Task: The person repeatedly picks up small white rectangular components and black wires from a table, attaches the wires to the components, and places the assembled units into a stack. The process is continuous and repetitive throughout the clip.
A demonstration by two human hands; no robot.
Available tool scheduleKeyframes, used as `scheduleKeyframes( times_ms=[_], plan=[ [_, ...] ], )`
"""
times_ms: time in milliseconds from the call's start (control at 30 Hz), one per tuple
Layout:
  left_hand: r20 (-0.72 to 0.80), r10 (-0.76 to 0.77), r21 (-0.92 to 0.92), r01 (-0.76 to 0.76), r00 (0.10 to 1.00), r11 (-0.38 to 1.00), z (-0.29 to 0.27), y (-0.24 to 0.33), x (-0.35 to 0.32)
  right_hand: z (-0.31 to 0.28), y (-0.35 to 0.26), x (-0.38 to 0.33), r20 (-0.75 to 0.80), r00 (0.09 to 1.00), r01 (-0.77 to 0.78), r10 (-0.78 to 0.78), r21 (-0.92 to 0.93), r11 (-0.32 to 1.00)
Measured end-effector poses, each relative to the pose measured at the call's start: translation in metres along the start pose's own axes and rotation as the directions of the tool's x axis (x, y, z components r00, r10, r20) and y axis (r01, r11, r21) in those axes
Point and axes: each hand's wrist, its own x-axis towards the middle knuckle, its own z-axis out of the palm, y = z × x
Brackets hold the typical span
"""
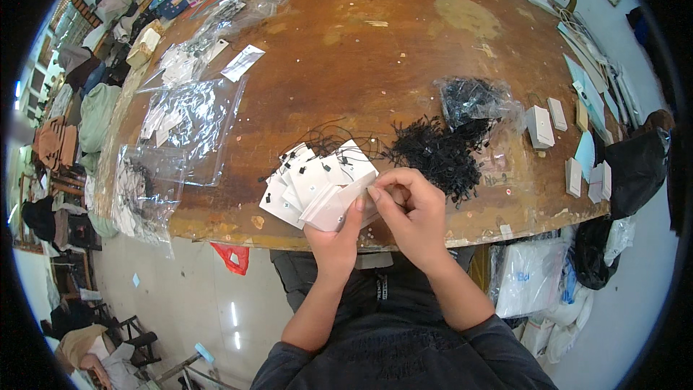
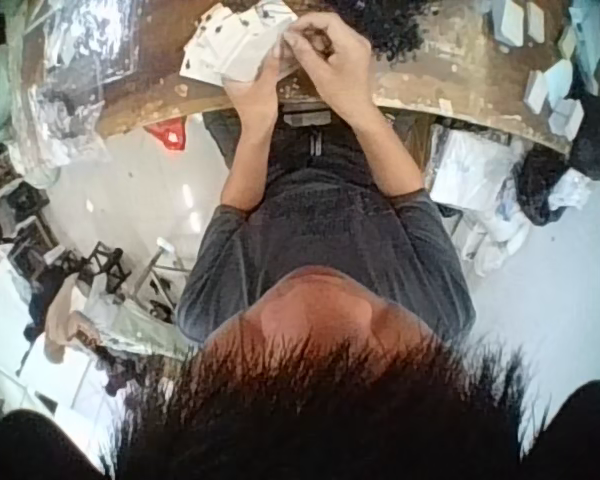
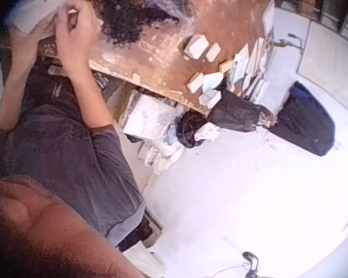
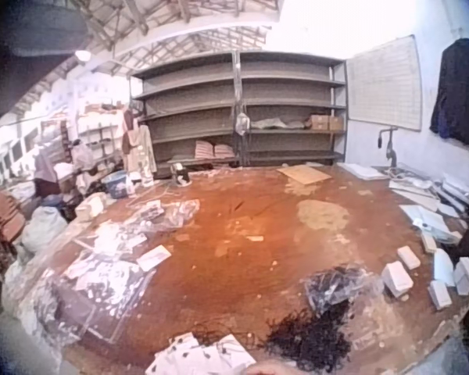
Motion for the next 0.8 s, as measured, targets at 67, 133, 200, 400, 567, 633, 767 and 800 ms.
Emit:
scheduleKeyframes(
  times_ms=[67,133,200,400,567,633,767,800],
  plan=[
    [-0.003,0.012,0.024,-0.012,1.0,1.0,0.0,-0.001,-0.002,0.006,0.001,0.0,-0.012,0.993,0.116,-0.116,-0.009,0.993],
    [0.008,0.038,0.046,-0.038,0.999,0.998,0.0,-0.003,-0.005,0.014,0.002,0.0,-0.057,0.987,0.156,-0.153,0.055,0.986],
    [0.026,0.091,0.154,-0.094,0.996,0.984,-0.001,-0.004,-0.005,0.018,0.0,0.001,-0.073,0.978,0.2,-0.197,0.038,0.979],
    [0.361,0.69,0.582,-0.729,0.628,0.359,-0.016,-0.001,0.018,0.01,-0.011,0.0,0.062,0.952,-0.274,0.301,0.614,0.74],
    [0.582,0.688,0.62,-0.784,0.433,-0.031,-0.027,0.002,0.023,0.005,-0.008,0.01,0.112,0.939,-0.333,0.325,0.534,0.777],
    [0.599,0.68,0.553,-0.832,0.423,0.03,-0.028,0.001,0.019,-0.004,-0.004,0.018,0.03,0.976,-0.216,0.216,0.25,0.944],
    [0.43,0.625,0.426,-0.757,0.652,0.496,-0.025,0.0,0.017,-0.028,0.009,0.044,-0.344,0.938,-0.07,0.028,-0.111,0.991],
    [0.233,0.505,0.412,-0.554,0.831,0.723,-0.024,0.002,0.018,-0.033,0.012,0.051,-0.413,0.907,-0.102,0.081,-0.028,0.994]
  ],
)
